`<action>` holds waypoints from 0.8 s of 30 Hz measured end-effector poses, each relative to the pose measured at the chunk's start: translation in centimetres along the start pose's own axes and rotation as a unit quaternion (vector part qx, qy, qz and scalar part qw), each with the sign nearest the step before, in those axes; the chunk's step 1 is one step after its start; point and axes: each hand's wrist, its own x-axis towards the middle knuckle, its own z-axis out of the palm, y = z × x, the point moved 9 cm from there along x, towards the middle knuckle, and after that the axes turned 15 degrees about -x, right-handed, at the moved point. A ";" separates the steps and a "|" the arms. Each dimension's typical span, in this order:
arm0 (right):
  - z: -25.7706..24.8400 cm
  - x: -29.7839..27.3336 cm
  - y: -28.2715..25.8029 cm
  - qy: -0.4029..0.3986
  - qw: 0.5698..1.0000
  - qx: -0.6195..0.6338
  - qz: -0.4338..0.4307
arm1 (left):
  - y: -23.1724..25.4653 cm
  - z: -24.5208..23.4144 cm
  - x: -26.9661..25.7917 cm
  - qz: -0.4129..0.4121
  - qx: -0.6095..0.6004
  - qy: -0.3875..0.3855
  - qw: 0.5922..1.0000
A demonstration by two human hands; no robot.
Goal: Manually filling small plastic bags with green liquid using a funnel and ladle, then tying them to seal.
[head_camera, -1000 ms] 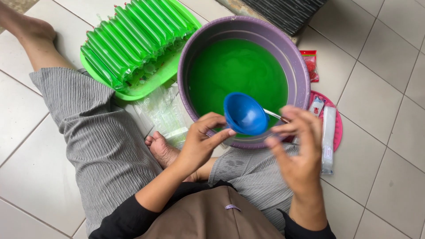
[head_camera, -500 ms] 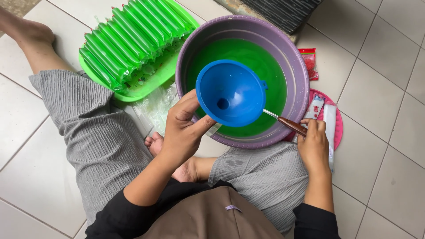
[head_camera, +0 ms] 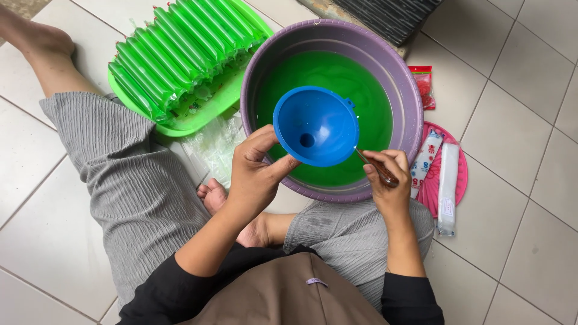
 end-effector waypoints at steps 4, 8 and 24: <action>0.3 0.2 -2.0 -0.010 0.999 0.027 -0.031 | 0.2 -0.6 -0.2 -0.001 0.012 0.009 1.000; 0.0 -0.2 -1.8 0.024 0.999 0.029 -0.016 | 0.1 -0.9 -0.4 0.004 0.011 0.011 1.000; 2.1 -2.1 0.1 -0.092 0.975 0.120 0.163 | -0.6 -1.4 -0.9 -0.016 0.017 0.025 0.999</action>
